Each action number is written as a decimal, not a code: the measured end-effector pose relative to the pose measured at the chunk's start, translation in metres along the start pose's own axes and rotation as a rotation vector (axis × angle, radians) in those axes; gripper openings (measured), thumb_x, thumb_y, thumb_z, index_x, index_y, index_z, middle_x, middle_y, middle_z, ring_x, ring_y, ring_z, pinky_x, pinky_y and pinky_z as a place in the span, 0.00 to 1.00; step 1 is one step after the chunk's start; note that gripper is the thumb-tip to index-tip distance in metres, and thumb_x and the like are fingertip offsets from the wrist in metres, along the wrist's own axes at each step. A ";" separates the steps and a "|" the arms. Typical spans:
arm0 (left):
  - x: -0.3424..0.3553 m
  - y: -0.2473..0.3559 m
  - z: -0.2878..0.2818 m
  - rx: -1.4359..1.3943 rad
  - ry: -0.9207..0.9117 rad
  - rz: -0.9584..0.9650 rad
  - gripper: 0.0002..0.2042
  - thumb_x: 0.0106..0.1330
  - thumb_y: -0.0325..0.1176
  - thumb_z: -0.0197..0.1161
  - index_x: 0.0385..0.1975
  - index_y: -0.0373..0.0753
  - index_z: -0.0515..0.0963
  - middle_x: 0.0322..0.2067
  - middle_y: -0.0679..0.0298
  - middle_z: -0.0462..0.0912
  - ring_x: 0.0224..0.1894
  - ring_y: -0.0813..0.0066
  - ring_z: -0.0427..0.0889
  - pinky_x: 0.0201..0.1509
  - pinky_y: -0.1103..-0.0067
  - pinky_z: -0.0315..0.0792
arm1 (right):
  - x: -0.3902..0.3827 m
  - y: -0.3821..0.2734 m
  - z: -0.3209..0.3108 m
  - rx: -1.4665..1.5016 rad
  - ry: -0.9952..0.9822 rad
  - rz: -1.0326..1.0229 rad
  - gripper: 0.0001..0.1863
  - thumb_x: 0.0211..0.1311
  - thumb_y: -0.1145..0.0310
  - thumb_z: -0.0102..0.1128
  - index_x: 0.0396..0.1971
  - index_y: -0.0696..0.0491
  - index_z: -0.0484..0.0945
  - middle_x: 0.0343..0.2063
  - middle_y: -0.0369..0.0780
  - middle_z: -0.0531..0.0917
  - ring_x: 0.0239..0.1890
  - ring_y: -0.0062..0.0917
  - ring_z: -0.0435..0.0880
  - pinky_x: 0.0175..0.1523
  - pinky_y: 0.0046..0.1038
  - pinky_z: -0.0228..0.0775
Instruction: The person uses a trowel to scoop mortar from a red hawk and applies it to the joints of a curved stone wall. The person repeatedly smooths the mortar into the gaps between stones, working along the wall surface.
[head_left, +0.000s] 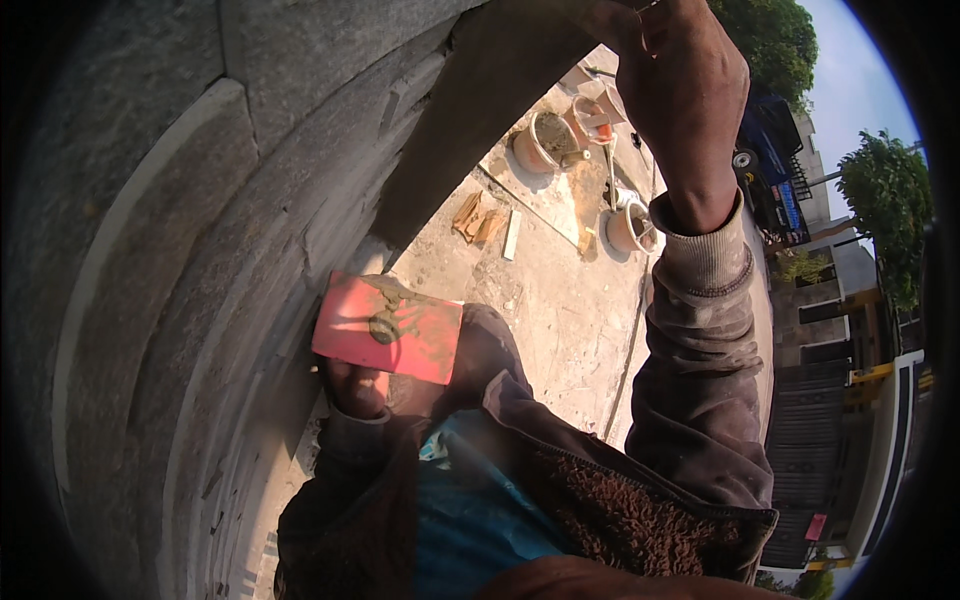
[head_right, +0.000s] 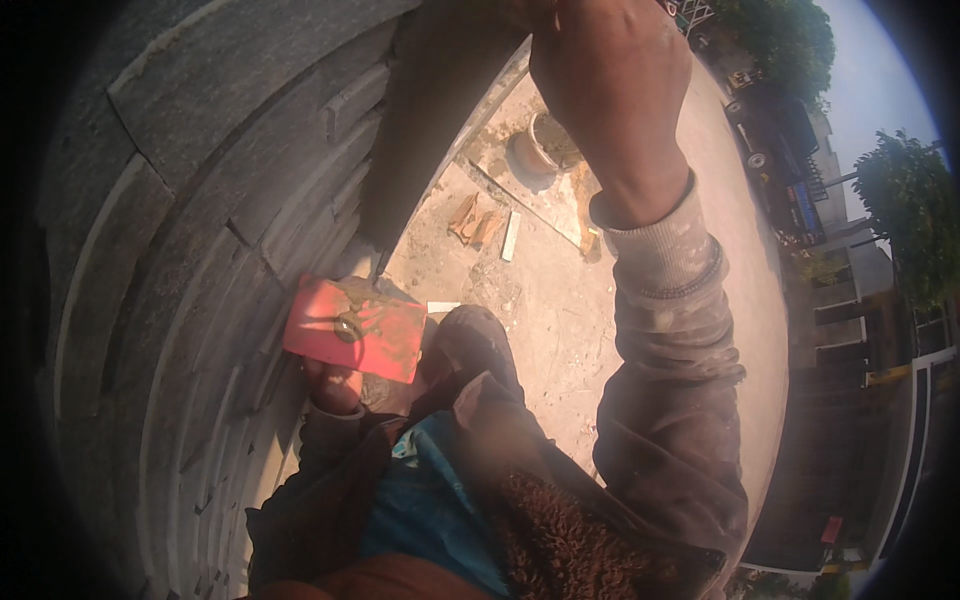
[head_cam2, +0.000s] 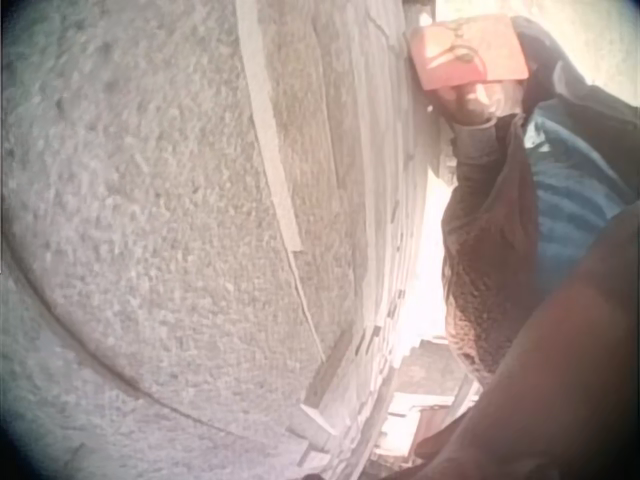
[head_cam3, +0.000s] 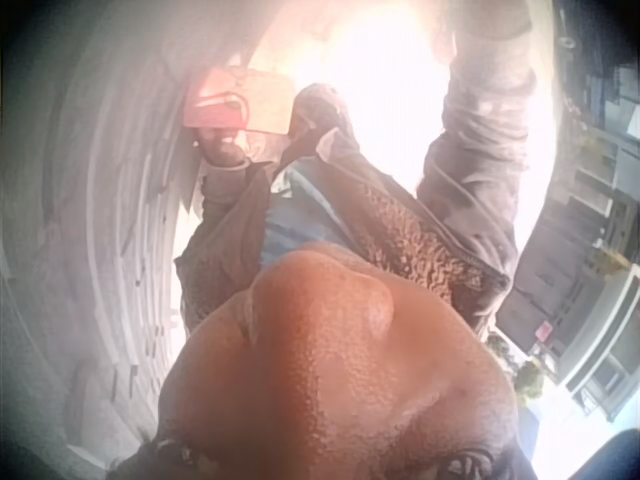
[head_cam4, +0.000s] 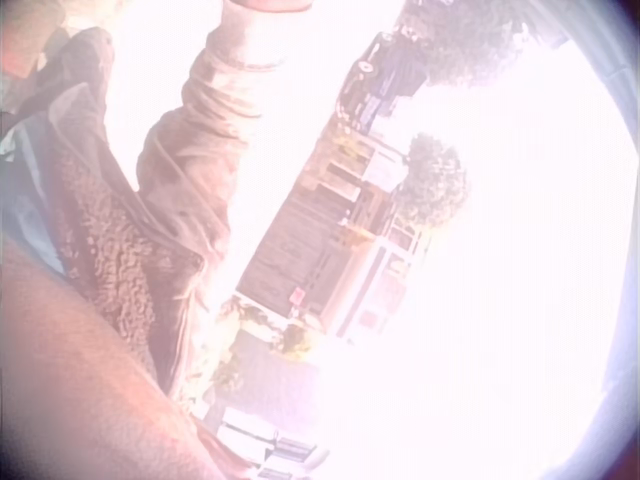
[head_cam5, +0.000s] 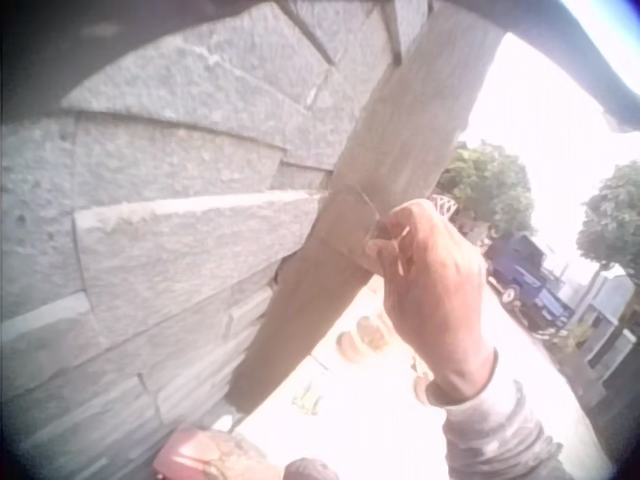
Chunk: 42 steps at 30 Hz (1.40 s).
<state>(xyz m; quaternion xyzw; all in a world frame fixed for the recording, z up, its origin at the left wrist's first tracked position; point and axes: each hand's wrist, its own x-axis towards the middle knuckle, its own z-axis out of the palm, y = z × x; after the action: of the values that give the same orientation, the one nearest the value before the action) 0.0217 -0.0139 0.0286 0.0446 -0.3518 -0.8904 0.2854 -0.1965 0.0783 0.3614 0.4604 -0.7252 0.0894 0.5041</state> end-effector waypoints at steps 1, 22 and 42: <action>0.001 -0.001 -0.003 0.010 -0.025 0.010 0.34 0.62 0.43 0.64 0.66 0.29 0.68 0.61 0.54 0.75 0.62 0.62 0.76 0.68 0.63 0.70 | 0.000 -0.002 0.001 -0.008 0.018 0.010 0.10 0.57 0.79 0.67 0.35 0.54 0.74 0.23 0.40 0.78 0.23 0.29 0.80 0.30 0.30 0.73; 0.003 -0.003 0.000 -0.032 -0.076 0.004 0.34 0.69 0.38 0.64 0.71 0.32 0.60 0.65 0.53 0.70 0.67 0.56 0.72 0.72 0.57 0.69 | -0.021 0.005 0.003 0.021 -0.166 0.055 0.09 0.63 0.70 0.71 0.41 0.51 0.81 0.31 0.36 0.86 0.27 0.24 0.85 0.34 0.28 0.78; 0.007 -0.040 -0.041 -0.748 -0.207 -0.394 0.31 0.75 0.48 0.59 0.71 0.38 0.62 0.66 0.56 0.72 0.65 0.58 0.76 0.66 0.58 0.74 | -0.138 -0.033 -0.029 1.454 -0.629 1.086 0.14 0.76 0.69 0.58 0.54 0.55 0.68 0.28 0.32 0.73 0.23 0.13 0.78 0.28 0.17 0.78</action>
<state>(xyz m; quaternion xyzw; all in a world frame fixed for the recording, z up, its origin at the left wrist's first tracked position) 0.0082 -0.0190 -0.0272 -0.0849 -0.0165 -0.9938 0.0697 -0.1427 0.1571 0.2515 0.2648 -0.7088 0.6111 -0.2326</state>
